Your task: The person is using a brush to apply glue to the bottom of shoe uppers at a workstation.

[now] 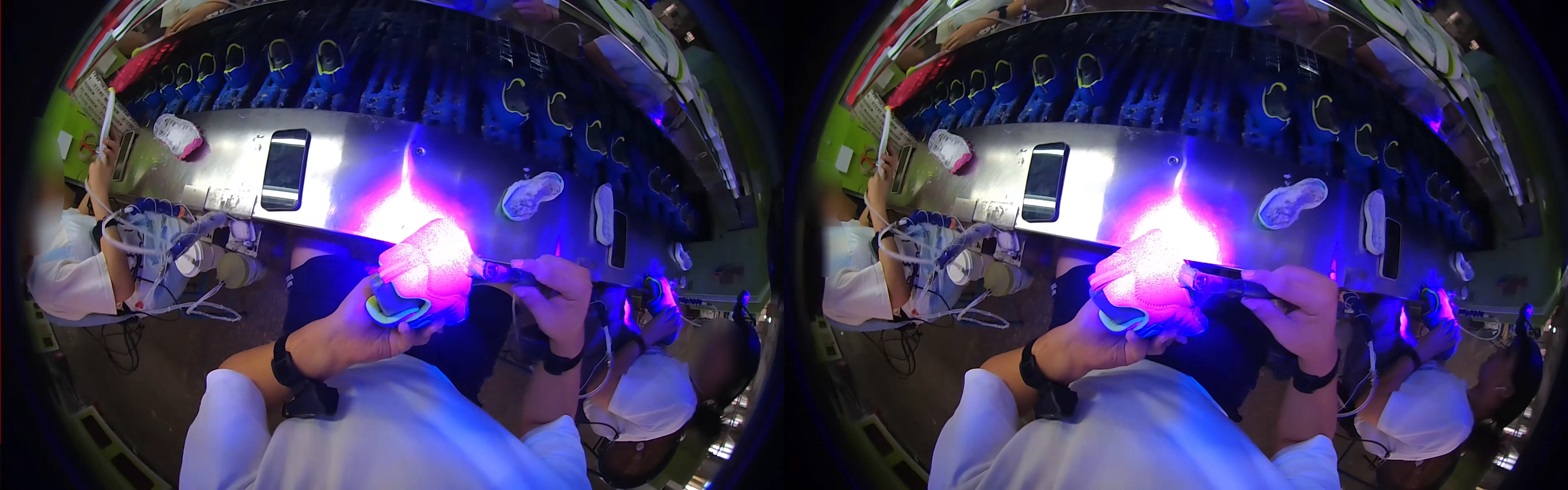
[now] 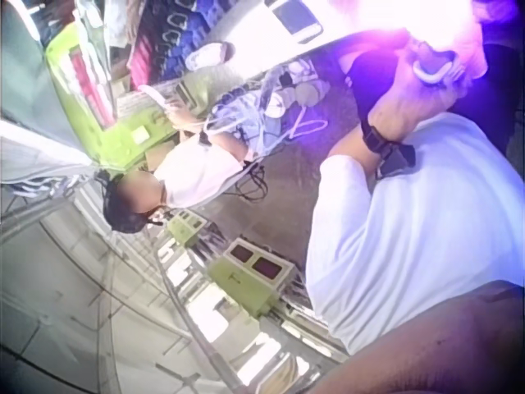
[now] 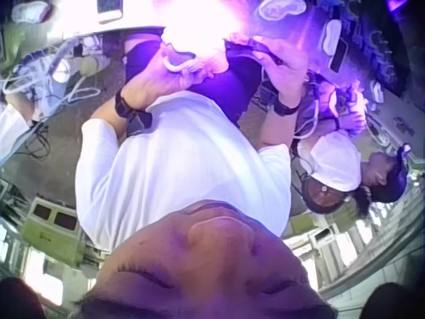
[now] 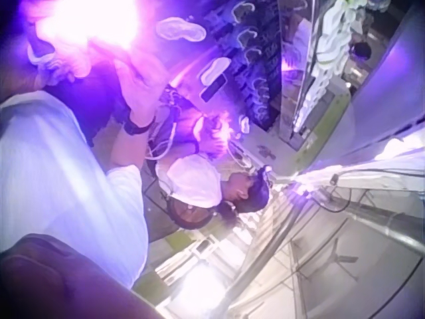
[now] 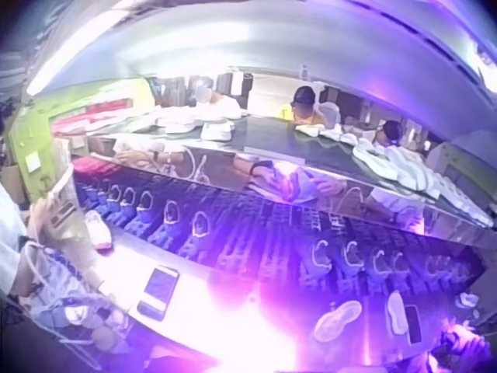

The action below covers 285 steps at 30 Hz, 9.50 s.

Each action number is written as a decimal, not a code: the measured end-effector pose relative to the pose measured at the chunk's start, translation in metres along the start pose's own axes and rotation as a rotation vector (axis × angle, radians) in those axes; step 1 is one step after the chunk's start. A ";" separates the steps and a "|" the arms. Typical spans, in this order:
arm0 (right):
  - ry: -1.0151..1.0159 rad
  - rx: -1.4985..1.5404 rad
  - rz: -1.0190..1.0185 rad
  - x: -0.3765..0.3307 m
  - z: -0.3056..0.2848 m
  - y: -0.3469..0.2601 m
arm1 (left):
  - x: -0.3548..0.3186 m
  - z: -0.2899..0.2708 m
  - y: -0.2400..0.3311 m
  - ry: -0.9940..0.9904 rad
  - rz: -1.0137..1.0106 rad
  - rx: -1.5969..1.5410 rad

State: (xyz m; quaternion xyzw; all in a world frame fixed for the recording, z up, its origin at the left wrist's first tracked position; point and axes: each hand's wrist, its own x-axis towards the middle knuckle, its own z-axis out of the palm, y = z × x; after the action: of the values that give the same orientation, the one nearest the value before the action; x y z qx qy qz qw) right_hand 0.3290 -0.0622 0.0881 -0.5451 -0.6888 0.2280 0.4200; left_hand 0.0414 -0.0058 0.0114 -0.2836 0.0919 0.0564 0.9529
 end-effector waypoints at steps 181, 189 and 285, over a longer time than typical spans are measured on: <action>0.440 0.408 0.537 -0.070 0.024 0.032 | 0.089 0.028 0.043 0.877 0.539 3.897; 0.447 0.367 0.546 -0.089 0.053 0.013 | 0.019 0.083 0.037 0.120 1.241 3.121; 0.108 -0.176 0.314 -0.002 0.027 0.015 | 0.065 0.101 0.042 0.640 1.357 2.718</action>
State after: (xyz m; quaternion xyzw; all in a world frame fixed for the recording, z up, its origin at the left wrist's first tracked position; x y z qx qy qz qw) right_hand 0.3154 -0.0555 0.0608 -0.6919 -0.5891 0.1999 0.3664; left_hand 0.1125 0.0882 0.0586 0.8573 0.3715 0.2785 0.2225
